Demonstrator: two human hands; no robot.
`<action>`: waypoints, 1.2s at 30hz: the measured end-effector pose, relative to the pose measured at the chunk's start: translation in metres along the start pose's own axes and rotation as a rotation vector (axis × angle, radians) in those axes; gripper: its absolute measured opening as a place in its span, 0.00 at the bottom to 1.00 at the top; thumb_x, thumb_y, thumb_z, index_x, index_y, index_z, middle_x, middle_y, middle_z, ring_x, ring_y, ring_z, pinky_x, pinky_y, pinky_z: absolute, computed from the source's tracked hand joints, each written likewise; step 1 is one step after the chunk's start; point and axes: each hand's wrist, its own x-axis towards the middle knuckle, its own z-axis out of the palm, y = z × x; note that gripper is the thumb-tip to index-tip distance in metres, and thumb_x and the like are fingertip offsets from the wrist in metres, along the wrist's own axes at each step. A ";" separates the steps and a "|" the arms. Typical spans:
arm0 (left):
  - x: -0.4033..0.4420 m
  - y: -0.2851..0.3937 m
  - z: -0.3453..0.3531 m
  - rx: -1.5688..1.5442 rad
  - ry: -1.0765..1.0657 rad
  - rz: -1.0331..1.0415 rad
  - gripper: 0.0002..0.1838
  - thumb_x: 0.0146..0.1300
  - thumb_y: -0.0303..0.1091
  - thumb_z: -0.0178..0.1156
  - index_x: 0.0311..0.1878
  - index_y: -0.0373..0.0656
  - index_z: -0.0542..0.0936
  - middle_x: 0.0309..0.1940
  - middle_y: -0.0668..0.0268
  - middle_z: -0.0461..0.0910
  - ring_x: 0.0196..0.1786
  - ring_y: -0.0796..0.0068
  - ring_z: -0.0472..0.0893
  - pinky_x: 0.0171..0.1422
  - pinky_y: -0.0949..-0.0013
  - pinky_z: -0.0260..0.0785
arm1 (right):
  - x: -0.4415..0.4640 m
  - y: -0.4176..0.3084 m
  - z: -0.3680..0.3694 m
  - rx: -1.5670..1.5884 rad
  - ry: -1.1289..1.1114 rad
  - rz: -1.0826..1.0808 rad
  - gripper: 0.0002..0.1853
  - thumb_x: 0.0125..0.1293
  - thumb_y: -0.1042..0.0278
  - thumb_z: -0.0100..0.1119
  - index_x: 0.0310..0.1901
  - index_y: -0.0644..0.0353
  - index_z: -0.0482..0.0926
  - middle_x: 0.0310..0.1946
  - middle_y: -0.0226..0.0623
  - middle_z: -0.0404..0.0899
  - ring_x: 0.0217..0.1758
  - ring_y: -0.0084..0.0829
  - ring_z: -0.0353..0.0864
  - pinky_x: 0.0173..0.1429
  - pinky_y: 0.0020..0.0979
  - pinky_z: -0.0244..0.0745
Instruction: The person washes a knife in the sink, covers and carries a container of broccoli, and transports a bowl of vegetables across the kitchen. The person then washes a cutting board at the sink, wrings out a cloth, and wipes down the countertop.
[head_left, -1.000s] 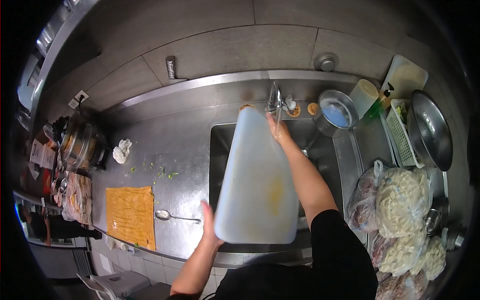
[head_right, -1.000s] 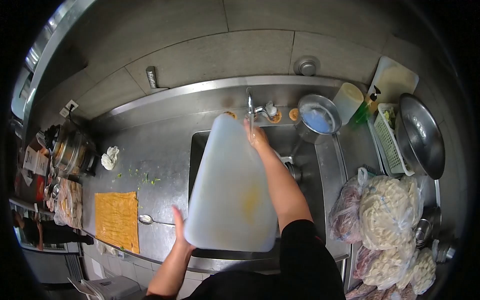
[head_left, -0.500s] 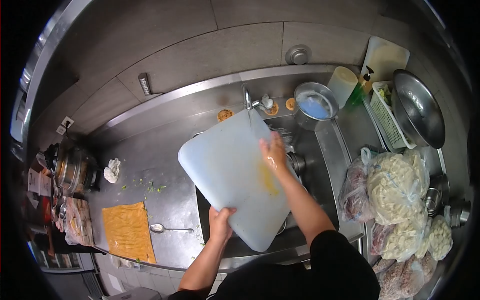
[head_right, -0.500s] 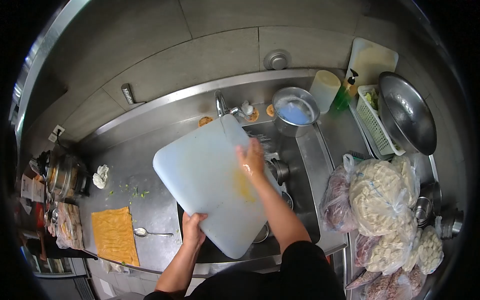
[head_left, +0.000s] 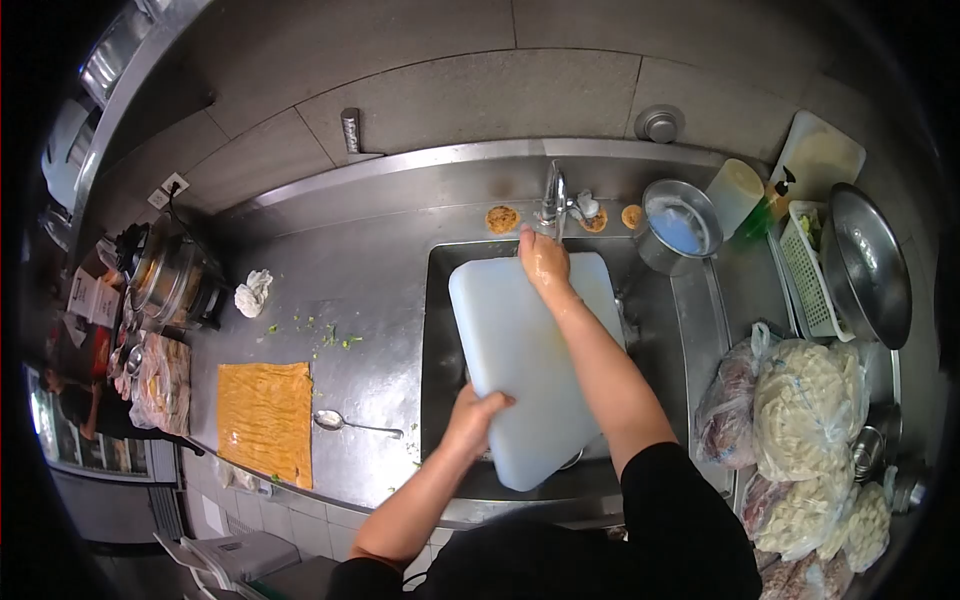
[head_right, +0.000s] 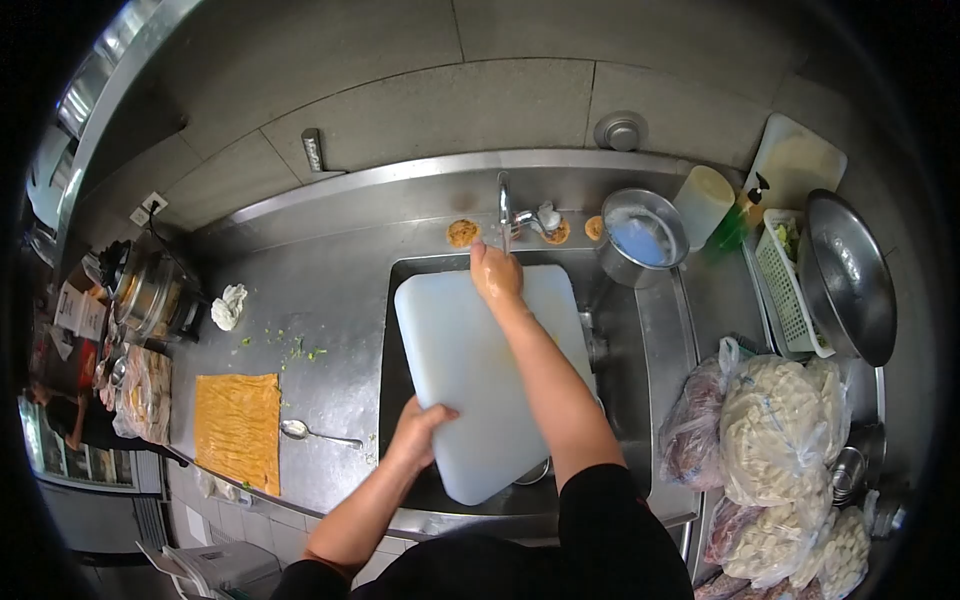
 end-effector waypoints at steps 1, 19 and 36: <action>-0.001 -0.008 0.002 0.022 0.029 0.047 0.22 0.51 0.23 0.56 0.53 0.31 0.75 0.41 0.58 0.79 0.42 0.69 0.79 0.49 0.68 0.72 | -0.014 -0.008 -0.002 0.104 0.061 -0.128 0.23 0.73 0.54 0.42 0.48 0.64 0.82 0.49 0.56 0.81 0.56 0.58 0.78 0.63 0.48 0.70; -0.095 0.000 -0.017 0.375 -0.090 0.347 0.36 0.71 0.53 0.58 0.72 0.41 0.62 0.64 0.60 0.72 0.64 0.73 0.71 0.65 0.64 0.68 | 0.071 0.217 0.069 0.323 -0.043 0.528 0.50 0.62 0.18 0.42 0.49 0.69 0.84 0.44 0.48 0.85 0.51 0.40 0.83 0.55 0.41 0.76; -0.035 -0.051 0.006 0.236 -0.087 0.167 0.33 0.47 0.31 0.59 0.61 0.37 0.73 0.39 0.59 0.80 0.43 0.71 0.78 0.46 0.66 0.72 | 0.031 0.018 0.020 0.019 -0.105 -0.215 0.30 0.78 0.48 0.39 0.61 0.69 0.74 0.61 0.54 0.76 0.65 0.45 0.74 0.72 0.37 0.62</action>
